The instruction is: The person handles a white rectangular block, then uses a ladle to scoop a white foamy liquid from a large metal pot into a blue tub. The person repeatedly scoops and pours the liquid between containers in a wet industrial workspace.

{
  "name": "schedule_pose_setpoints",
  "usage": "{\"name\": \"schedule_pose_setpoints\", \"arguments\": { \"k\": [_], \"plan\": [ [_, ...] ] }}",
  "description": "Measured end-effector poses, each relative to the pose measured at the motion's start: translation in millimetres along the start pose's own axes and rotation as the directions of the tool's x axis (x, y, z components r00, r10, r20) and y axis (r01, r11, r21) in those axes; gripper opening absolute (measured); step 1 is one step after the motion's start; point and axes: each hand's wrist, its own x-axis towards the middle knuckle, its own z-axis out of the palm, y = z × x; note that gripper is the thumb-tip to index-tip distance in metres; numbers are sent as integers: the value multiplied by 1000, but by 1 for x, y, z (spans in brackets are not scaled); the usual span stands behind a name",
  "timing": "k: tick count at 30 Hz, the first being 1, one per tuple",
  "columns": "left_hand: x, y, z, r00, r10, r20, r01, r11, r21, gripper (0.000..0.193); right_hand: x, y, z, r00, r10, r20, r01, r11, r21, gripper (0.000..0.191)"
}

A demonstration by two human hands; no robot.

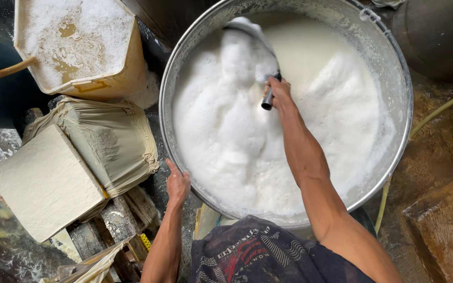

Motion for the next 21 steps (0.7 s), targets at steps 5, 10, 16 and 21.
{"name": "schedule_pose_setpoints", "arguments": {
  "k": [5, 10, 16, 21],
  "plan": [
    [0, 7, -1, 998, -68, 16, 67, 996, 54, 90, -5, -8, 55, 980, -197, 17, 161, 745, -647, 36],
    [2, 0, 2, 999, 17, -46, -15, 998, 61, 93, -36, 3, 60, 905, -373, 206, 342, 345, -874, 73],
    [8, -1, 4, 999, -36, 0, 36, 999, 24, 95, -88, 27, 30, 924, -321, 209, 288, 222, -932, 80],
    [4, -1, -1, 1000, 17, 4, -17, 1000, 17, 97, -130, 36, -16, 921, -355, 163, 243, 197, -950, 79]
  ]
}}
